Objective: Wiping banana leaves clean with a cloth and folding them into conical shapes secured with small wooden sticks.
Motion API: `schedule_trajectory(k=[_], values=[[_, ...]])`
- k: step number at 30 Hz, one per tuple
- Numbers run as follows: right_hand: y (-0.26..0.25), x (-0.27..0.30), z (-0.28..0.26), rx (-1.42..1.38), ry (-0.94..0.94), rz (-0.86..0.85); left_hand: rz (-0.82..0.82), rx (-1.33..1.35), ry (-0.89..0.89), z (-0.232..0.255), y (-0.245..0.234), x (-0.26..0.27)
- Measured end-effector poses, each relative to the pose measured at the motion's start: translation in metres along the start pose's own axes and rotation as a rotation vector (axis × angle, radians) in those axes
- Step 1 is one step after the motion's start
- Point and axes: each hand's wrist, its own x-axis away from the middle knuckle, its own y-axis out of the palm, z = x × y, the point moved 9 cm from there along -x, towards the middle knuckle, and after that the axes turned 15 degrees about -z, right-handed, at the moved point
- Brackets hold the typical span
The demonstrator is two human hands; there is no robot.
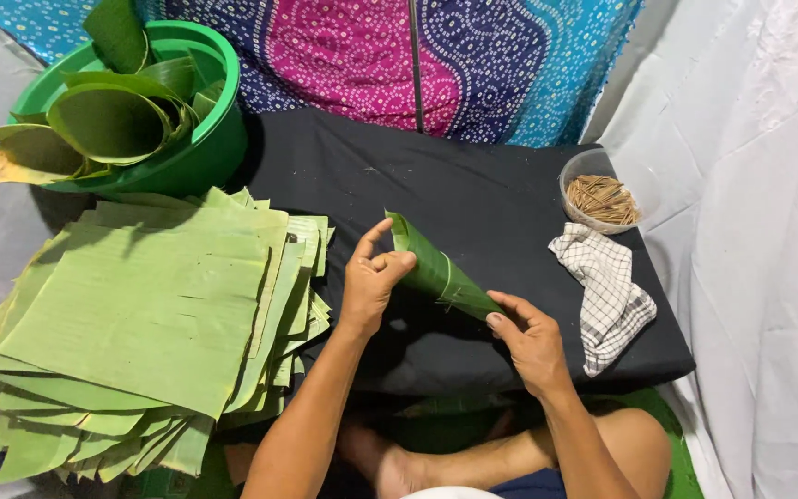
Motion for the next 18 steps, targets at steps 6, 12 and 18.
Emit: schedule_trajectory(k=[6,12,18], values=[[-0.003,-0.003,0.009,-0.115,-0.083,0.073,0.319,-0.036,0.113,-0.01,-0.023,0.016],[0.016,0.003,0.008,-0.1,-0.137,0.125,0.22,0.443,-0.108,-0.071,0.025,0.021],[0.019,0.005,0.024,-0.163,-0.108,0.075,0.267,0.421,-0.035,-0.022,0.024,0.001]])
